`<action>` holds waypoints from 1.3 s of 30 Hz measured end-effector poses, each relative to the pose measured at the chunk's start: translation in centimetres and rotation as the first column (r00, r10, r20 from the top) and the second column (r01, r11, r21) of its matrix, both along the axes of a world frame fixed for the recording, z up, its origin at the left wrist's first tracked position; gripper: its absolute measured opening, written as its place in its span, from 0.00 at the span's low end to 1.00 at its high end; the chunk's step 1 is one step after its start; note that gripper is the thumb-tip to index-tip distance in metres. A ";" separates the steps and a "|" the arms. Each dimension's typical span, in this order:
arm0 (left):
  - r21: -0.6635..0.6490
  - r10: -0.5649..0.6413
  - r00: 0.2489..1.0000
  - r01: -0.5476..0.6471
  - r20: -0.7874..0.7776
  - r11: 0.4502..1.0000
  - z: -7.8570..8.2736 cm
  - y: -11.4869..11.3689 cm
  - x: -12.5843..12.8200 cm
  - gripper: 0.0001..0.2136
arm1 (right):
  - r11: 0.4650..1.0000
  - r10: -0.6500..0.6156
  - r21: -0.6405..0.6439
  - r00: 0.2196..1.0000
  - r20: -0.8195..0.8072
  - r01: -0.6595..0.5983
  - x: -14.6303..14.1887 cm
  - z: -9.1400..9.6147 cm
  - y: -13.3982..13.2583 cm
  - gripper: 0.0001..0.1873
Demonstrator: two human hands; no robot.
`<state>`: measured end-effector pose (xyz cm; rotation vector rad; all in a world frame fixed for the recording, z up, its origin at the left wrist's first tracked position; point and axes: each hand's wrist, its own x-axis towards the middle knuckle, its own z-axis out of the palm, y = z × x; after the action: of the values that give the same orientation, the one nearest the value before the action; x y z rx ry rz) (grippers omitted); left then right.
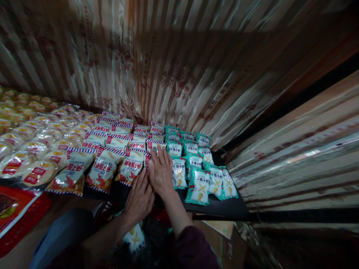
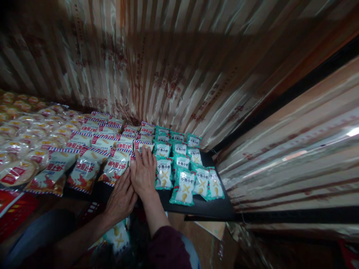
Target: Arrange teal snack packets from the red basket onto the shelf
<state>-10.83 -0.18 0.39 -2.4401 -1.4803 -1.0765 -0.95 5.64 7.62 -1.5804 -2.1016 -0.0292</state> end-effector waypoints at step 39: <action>-0.074 0.008 1.000 -0.007 0.009 0.997 -0.2 0.3 0.1 0.23 | 0.983 -0.134 -0.122 0.991 0.014 0.135 -1.8 -1.4 2.9 0.25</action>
<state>-10.76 0.07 0.19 -2.4790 -1.5580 -1.0509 -2.74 8.57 6.25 -1.7948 -2.0320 0.0495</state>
